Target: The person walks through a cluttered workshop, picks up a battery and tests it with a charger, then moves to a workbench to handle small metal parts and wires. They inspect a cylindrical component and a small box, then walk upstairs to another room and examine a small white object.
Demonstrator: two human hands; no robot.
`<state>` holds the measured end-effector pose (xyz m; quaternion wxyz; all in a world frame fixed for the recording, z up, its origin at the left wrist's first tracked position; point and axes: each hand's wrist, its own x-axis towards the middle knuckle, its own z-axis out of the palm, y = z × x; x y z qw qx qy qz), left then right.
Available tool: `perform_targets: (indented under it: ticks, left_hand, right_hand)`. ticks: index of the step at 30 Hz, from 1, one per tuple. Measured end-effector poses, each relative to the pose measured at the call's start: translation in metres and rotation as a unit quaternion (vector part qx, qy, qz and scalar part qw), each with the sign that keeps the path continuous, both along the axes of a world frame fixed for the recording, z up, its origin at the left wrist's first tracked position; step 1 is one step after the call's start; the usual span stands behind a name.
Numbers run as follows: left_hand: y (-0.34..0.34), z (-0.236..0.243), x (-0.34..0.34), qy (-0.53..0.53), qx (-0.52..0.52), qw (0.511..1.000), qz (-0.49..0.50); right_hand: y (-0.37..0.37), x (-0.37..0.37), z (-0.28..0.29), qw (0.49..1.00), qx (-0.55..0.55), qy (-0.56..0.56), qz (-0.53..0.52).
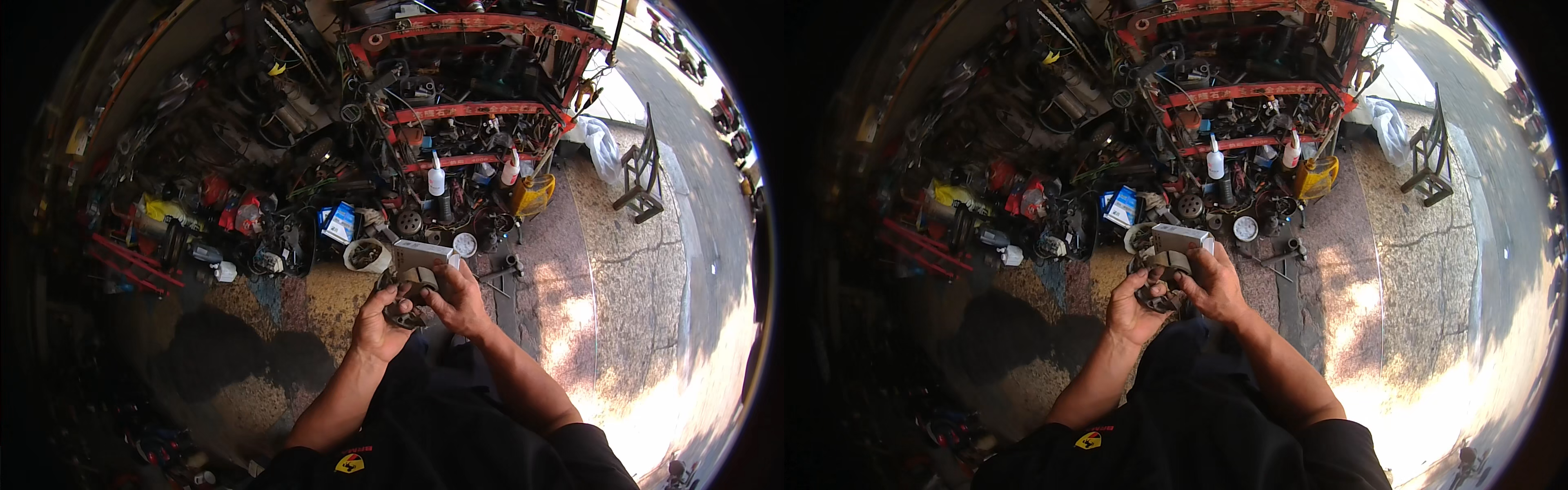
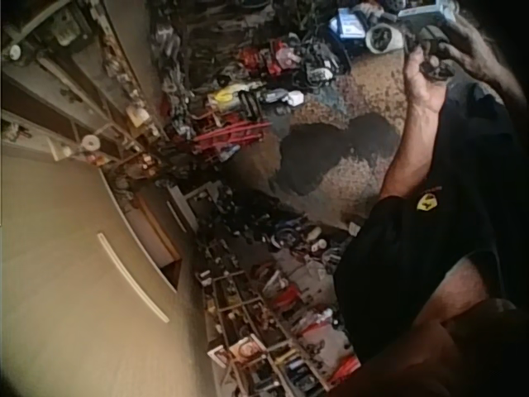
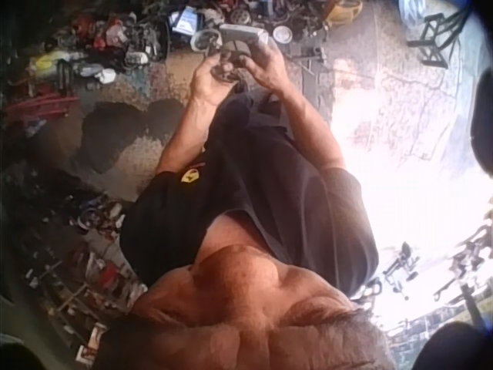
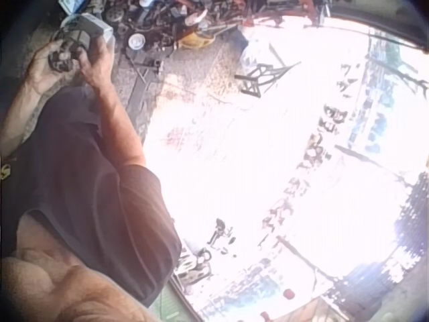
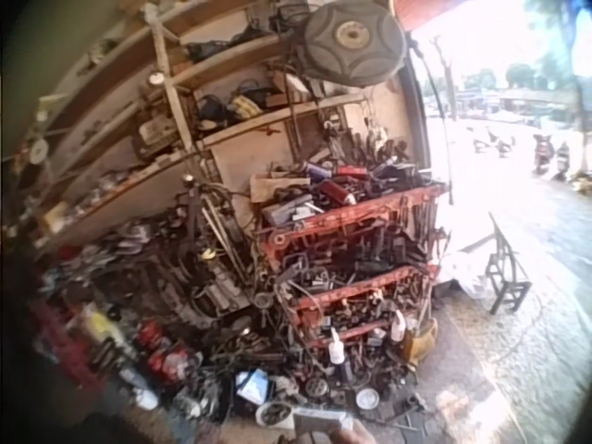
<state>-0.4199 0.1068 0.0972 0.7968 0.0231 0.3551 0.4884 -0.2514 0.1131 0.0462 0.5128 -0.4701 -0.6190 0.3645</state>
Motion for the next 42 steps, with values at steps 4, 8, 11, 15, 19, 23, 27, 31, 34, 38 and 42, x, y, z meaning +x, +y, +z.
perform_targets:
  ticks: [4, 8, 11, 15, 19, 23, 27, 31, 34, 38, 42]
  left_hand:
    - [0.001, -0.005, 0.003, -0.016, 0.012, 1.0, 0.008]
    - [0.001, -0.01, 0.009, -0.035, 0.021, 0.999, 0.02]
    - [0.001, -0.012, 0.012, -0.052, 0.027, 0.998, 0.022]
    - [0.001, -0.015, 0.015, -0.008, -0.021, 0.999, 0.034]
    - [0.001, -0.02, 0.014, -0.004, -0.019, 0.999, 0.031]
    - [0.002, -0.025, 0.008, 0.013, -0.013, 1.0, 0.025]
    - [0.001, -0.026, 0.007, 0.058, 0.107, 0.992, -0.016]
    - [0.0, -0.022, 0.008, 0.133, 0.148, 0.98, -0.023]
    - [0.0, -0.016, 0.008, 0.119, 0.183, 0.975, -0.046]
    - [-0.001, -0.011, 0.011, 0.108, 0.194, 0.973, -0.057]
    - [-0.002, -0.016, 0.015, 0.184, 0.176, 0.966, -0.039]
  right_hand:
    - [0.0, -0.002, -0.004, 0.999, 0.031, 0.0, -0.018]
    - [0.001, -0.005, -0.008, 1.0, 0.018, -0.004, -0.021]
    - [0.002, -0.006, -0.009, 0.999, -0.015, 0.034, -0.017]
    - [0.001, -0.008, -0.008, 0.996, -0.07, 0.043, -0.031]
    - [0.003, -0.004, -0.007, 0.995, -0.093, 0.014, -0.035]
    - [0.01, 0.008, -0.008, 0.994, -0.106, 0.018, -0.02]
    - [0.018, 0.02, -0.007, 0.994, -0.111, -0.002, -0.007]
    - [0.022, 0.025, 0.002, 0.992, -0.114, -0.054, -0.003]
    - [0.025, 0.03, 0.007, 0.992, -0.118, -0.045, 0.01]
    - [0.028, 0.032, 0.007, 0.984, -0.174, 0.004, 0.029]
    - [0.027, 0.029, 0.004, 0.983, -0.179, 0.012, 0.029]
